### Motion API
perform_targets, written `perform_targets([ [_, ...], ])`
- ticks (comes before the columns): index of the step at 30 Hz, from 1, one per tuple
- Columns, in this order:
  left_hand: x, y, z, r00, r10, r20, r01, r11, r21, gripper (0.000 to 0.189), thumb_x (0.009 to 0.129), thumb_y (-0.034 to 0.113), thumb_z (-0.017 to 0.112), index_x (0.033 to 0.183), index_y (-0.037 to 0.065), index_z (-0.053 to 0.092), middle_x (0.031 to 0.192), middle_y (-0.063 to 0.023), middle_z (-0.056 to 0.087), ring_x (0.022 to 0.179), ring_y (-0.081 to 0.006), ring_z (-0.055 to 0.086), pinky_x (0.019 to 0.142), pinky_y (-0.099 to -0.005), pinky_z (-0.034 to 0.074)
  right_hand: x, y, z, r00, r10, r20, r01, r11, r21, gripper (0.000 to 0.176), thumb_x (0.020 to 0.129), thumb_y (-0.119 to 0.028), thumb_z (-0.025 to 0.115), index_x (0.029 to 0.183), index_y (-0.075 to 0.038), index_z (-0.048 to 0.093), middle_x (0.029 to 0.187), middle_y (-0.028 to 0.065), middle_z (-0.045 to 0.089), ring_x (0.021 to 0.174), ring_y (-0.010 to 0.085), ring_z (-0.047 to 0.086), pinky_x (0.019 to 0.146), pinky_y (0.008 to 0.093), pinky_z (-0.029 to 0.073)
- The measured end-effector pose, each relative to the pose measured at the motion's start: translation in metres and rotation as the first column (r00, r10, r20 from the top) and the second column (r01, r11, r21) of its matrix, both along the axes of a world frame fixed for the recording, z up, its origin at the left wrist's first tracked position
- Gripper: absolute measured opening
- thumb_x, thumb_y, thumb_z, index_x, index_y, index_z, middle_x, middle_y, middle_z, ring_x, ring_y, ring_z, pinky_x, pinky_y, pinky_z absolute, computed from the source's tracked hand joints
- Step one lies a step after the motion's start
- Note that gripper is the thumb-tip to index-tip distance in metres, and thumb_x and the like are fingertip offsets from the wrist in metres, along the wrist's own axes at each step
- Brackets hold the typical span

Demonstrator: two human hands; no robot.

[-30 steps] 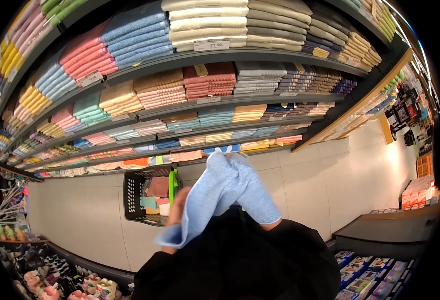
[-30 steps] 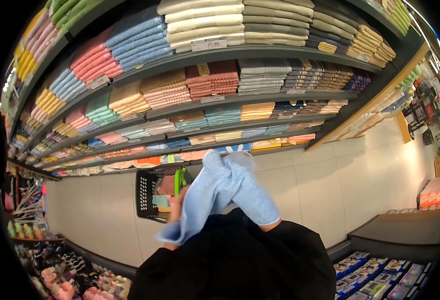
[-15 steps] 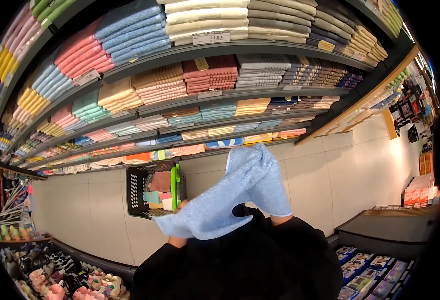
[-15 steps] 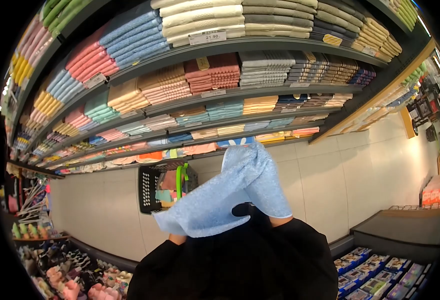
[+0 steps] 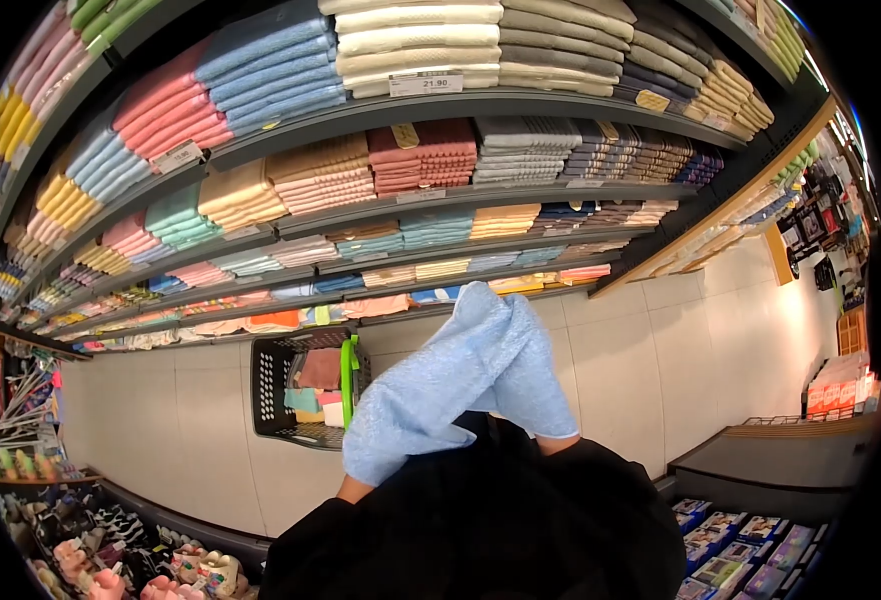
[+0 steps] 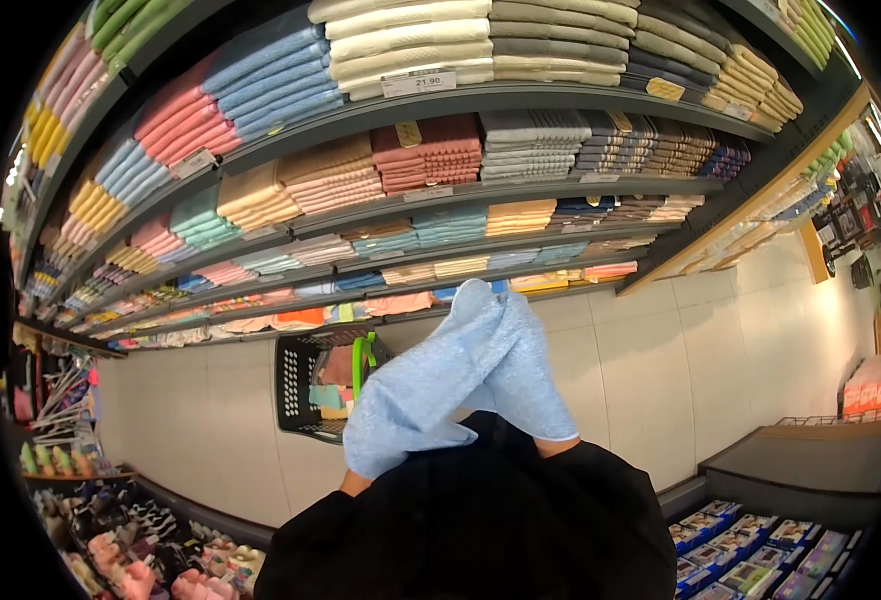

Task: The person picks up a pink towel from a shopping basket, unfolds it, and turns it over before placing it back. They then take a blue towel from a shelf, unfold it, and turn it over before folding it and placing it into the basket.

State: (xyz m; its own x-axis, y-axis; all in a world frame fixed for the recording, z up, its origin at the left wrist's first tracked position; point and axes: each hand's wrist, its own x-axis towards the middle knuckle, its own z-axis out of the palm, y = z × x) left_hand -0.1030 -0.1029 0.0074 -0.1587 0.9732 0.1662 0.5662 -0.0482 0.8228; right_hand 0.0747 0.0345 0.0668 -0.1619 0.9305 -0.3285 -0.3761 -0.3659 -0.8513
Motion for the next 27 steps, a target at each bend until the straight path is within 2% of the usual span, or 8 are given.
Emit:
perform_targets([
  [2, -0.003, -0.002, 0.01, 1.0, 0.025, -0.004, -0.025, 1.0, -0.014, 0.043, 0.089, 0.022, 0.061, 0.125, 0.001, 0.051, 0.119, -0.0147, 0.058, 0.111, -0.0286, 0.055, 0.093, -0.0357, 0.044, 0.003, -0.005, 0.01, 0.718, -0.091, 0.69, -0.301, 0.853, 0.426, 0.022, 0.094, -0.025, 0.055, 0.098, -0.003, 0.054, 0.084, 0.0036, 0.054, 0.077, 0.0096, 0.052, 0.068, 0.0252, 0.044],
  [5, -0.01, -0.006, -0.005, 0.999, 0.043, 0.004, -0.043, 0.998, -0.037, 0.043, 0.089, 0.022, 0.06, 0.125, 0.001, 0.05, 0.119, -0.0149, 0.058, 0.111, -0.029, 0.055, 0.092, -0.0361, 0.045, -0.01, -0.001, 0.043, 0.729, 0.191, 0.657, -0.321, 0.944, 0.081, 0.033, 0.093, -0.035, 0.054, 0.098, -0.002, 0.053, 0.084, 0.0059, 0.055, 0.08, 0.0098, 0.053, 0.069, 0.0254, 0.044],
  [7, -0.018, -0.008, -0.042, 0.864, 0.098, 0.495, 0.015, 0.975, -0.22, 0.068, 0.08, 0.037, 0.07, 0.132, 0.004, 0.042, 0.128, -0.0175, 0.051, 0.117, -0.0294, 0.051, 0.093, -0.0381, 0.044, -0.014, -0.002, 0.033, 0.794, 0.153, 0.588, -0.289, 0.947, 0.143, 0.034, 0.093, -0.036, 0.054, 0.098, -0.002, 0.053, 0.083, 0.0062, 0.055, 0.08, 0.0102, 0.053, 0.069, 0.0258, 0.044],
  [8, -0.021, -0.015, -0.043, 0.864, 0.098, 0.494, 0.015, 0.975, -0.22, 0.068, 0.08, 0.037, 0.07, 0.132, 0.004, 0.042, 0.128, -0.0175, 0.051, 0.117, -0.0294, 0.051, 0.093, -0.0381, 0.044, -0.013, -0.003, 0.022, 0.836, 0.116, 0.536, -0.258, 0.946, 0.197, 0.035, 0.093, -0.036, 0.054, 0.097, -0.002, 0.053, 0.083, 0.0064, 0.055, 0.079, 0.0104, 0.053, 0.069, 0.026, 0.044],
  [10, -0.021, -0.023, -0.013, 0.999, 0.013, -0.04, -0.014, 1.0, -0.022, 0.068, 0.073, 0.043, 0.073, 0.123, 0.004, 0.05, 0.12, -0.0198, 0.053, 0.112, -0.0345, 0.051, 0.089, -0.0408, 0.044, -0.014, -0.005, 0.001, 0.892, 0.074, 0.447, -0.201, 0.949, 0.244, 0.036, 0.093, -0.037, 0.054, 0.097, -0.002, 0.053, 0.082, 0.0067, 0.055, 0.079, 0.0107, 0.054, 0.068, 0.0265, 0.044],
  [11, -0.02, -0.022, -0.004, 0.994, -0.004, -0.111, 0.007, 1.0, 0.024, 0.067, 0.073, 0.042, 0.073, 0.123, 0.004, 0.05, 0.119, -0.0198, 0.053, 0.111, -0.0347, 0.051, 0.088, -0.0409, 0.044, -0.014, -0.006, -0.006, 0.913, 0.055, 0.405, -0.172, 0.951, 0.258, 0.036, 0.093, -0.038, 0.054, 0.096, -0.002, 0.053, 0.082, 0.0069, 0.055, 0.079, 0.0109, 0.054, 0.068, 0.0267, 0.044],
  [23, -0.015, 0.009, 0.027, 0.947, -0.219, -0.234, 0.25, 0.962, 0.11, 0.056, 0.074, 0.04, 0.07, 0.115, 0.004, 0.055, 0.112, -0.0208, 0.053, 0.104, -0.0375, 0.051, 0.084, -0.0424, 0.044, -0.009, -0.018, -0.024, 0.982, 0.035, 0.185, -0.075, 0.974, 0.215, 0.043, 0.092, -0.044, 0.052, 0.092, -0.001, 0.052, 0.078, 0.009, 0.056, 0.077, 0.0129, 0.054, 0.066, 0.0294, 0.044],
  [27, -0.011, 0.01, 0.025, 0.943, -0.234, -0.235, 0.266, 0.957, 0.116, 0.053, 0.075, 0.039, 0.069, 0.113, 0.004, 0.057, 0.109, -0.0211, 0.053, 0.102, -0.0384, 0.051, 0.083, -0.043, 0.043, -0.023, -0.046, 0.036, 0.921, 0.316, 0.228, -0.328, 0.945, 0.014, 0.043, 0.092, -0.045, 0.05, 0.089, -0.002, 0.051, 0.073, 0.0089, 0.055, 0.073, 0.0145, 0.054, 0.065, 0.0317, 0.044],
])
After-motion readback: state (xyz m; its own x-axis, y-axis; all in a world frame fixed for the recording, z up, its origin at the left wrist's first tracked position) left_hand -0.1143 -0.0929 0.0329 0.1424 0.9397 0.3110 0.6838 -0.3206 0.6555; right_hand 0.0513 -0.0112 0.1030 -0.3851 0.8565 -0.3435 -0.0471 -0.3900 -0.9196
